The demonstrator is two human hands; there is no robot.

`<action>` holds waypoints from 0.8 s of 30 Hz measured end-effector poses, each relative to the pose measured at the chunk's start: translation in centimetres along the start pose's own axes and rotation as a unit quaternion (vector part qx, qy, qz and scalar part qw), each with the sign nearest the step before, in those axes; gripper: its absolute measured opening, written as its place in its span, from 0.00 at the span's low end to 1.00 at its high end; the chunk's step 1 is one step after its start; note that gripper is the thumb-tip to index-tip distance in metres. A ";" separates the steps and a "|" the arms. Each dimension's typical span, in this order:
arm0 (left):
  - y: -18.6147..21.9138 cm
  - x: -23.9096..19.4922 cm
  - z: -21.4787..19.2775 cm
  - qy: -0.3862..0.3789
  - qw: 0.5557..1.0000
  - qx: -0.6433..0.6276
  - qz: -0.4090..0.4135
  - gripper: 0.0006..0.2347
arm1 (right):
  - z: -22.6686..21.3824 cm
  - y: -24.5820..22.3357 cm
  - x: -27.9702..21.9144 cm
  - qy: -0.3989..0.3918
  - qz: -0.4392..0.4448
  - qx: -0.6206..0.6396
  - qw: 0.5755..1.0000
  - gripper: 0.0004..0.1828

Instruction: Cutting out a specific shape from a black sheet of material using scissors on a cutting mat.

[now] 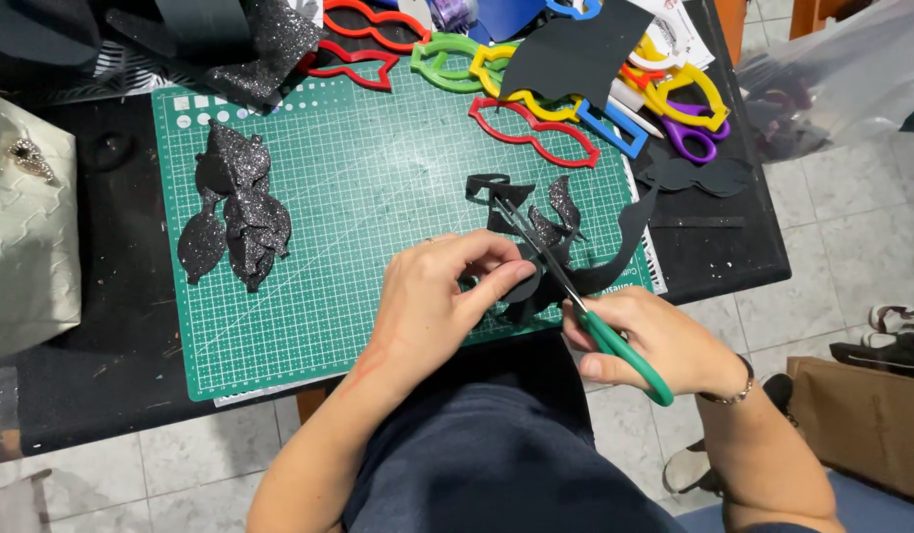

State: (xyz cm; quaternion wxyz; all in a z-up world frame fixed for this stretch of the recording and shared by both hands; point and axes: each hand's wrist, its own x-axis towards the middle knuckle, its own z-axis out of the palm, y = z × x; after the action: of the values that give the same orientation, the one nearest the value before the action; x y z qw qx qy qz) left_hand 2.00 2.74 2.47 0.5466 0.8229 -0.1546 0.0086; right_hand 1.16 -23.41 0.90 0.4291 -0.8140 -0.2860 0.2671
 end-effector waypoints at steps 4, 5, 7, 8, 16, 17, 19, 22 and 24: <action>-0.3 0.1 0.0 0.002 1.000 0.001 -0.007 0.03 | -0.6 0.2 0.5 -0.002 0.014 -0.006 1.000 0.26; -0.4 0.2 -0.1 0.003 1.000 0.002 -0.018 0.02 | -0.7 0.2 0.8 0.001 0.011 0.023 1.000 0.22; -0.8 0.3 -0.1 0.005 1.000 0.002 -0.027 0.02 | -0.9 0.1 1.2 0.004 0.007 0.049 0.999 0.20; -1.2 0.3 -0.2 0.008 0.999 -0.008 -0.045 0.02 | -0.9 0.0 1.4 0.023 0.007 0.044 0.999 0.19; -3.5 -0.1 -1.1 0.019 0.992 -0.065 -0.111 0.06 | -0.5 -0.2 1.6 0.060 0.033 0.050 0.996 0.16; -3.7 -0.2 -1.3 0.015 0.990 -0.075 -0.120 0.06 | -0.3 0.0 1.5 0.065 0.037 0.051 0.996 0.16; -4.2 -0.6 -1.6 0.015 0.988 -0.086 -0.130 0.06 | 0.1 0.6 1.2 0.066 0.039 0.050 0.996 0.16; -4.7 -1.3 -2.2 0.018 0.978 -0.149 -0.145 0.10 | 1.0 1.6 0.3 0.082 0.028 0.050 0.995 0.15; -4.6 -1.9 -3.1 0.027 0.973 -0.146 -0.179 0.09 | 1.9 2.4 -0.5 0.111 0.096 0.040 0.988 0.17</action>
State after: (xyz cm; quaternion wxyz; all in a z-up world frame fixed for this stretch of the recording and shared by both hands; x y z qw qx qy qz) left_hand 1.93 7.59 -0.77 0.6578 0.7477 0.0105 -0.0899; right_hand 0.04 -23.86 -1.99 0.4633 -0.8443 -0.1464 0.2259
